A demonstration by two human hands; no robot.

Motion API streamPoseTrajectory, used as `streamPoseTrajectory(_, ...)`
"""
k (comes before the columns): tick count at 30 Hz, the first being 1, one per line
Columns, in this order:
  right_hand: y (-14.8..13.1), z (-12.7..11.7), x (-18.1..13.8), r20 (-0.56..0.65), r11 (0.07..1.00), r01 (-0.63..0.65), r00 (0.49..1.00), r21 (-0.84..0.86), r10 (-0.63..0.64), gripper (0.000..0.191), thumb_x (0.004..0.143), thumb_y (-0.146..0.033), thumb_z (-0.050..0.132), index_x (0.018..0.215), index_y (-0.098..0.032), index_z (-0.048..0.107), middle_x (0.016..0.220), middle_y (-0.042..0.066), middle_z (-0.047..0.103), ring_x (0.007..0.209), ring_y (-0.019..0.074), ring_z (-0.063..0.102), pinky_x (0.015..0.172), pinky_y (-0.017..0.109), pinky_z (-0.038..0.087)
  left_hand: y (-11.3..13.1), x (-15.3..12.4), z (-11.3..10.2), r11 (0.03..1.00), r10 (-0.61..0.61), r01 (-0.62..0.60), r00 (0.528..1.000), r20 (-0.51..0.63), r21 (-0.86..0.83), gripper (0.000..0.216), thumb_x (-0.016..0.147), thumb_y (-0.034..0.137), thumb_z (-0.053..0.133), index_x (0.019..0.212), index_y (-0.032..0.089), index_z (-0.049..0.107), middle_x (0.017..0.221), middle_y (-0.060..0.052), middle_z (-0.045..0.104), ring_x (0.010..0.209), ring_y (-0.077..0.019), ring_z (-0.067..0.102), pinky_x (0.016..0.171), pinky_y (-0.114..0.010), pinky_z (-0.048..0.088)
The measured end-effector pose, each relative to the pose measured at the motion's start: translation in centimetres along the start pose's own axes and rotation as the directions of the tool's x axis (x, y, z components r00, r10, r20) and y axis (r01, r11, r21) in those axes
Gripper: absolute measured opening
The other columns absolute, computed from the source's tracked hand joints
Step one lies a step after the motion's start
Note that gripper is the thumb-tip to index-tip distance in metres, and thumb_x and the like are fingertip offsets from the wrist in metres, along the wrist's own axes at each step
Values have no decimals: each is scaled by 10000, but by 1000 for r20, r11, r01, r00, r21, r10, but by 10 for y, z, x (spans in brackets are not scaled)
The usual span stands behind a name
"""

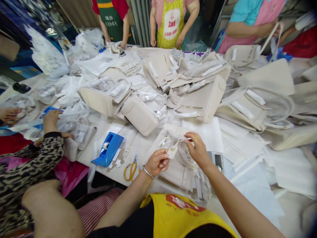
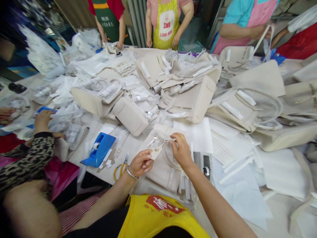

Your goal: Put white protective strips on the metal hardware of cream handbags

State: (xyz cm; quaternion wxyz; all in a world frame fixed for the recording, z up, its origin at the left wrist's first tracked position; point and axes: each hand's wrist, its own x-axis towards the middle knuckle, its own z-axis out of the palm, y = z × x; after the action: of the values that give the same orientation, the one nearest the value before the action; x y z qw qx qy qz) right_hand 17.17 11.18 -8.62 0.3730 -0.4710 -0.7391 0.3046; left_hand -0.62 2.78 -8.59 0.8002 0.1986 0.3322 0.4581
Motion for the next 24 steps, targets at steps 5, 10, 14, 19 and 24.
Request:
streamPoseTrajectory(5, -19, 15, -25, 257, 684, -600, 798, 415, 544, 273, 732, -387, 490, 851, -151, 559, 796, 71, 579, 639, 150, 540, 509, 253, 422, -12, -20, -2, 854, -97, 127, 992, 85, -505, 110, 736, 180, 465, 675, 128, 390, 490, 80, 258, 322, 21, 171, 299, -76, 147)
streamPoseTrajectory(10, -24, 45, -29, 580, 161, -763, 593, 626, 559, 230, 647, -325, 614, 758, -124, 609, 746, 68, 611, 604, 106, 538, 485, 178, 397, -41, -26, 6, 756, -198, 239, 971, 135, -610, 124, 744, 186, 487, 696, 128, 389, 511, 76, 223, 340, 28, 192, 314, -48, 161)
streamPoseTrajectory(14, -22, 57, -15, 536, -27, -681, 551, 732, 639, 103, 663, -212, 603, 697, -116, 616, 677, 61, 617, 591, 100, 540, 527, 180, 432, -55, -32, 10, 739, -196, 229, 973, 122, -634, 173, 719, 196, 535, 664, 133, 384, 498, 81, 223, 330, 34, 169, 299, -31, 137)
streamPoseTrajectory(19, -17, 58, -1, 511, -62, -696, 461, 715, 726, 136, 727, -201, 541, 640, -111, 594, 578, 46, 593, 478, 81, 506, 440, 167, 411, -64, -38, 8, 813, -283, 296, 953, 103, -502, 140, 670, 187, 596, 697, 135, 469, 506, 59, 377, 342, 24, 266, 343, -70, 261)
streamPoseTrajectory(24, -15, 52, -7, 471, 89, -746, 503, 661, 724, 148, 725, -217, 543, 629, -112, 585, 541, 33, 581, 448, 84, 494, 413, 171, 415, -43, -30, 10, 960, -216, 173, 957, -192, -218, 272, 742, 287, 517, 961, 125, 521, 920, -106, 570, 809, -151, 551, 718, -307, 445)
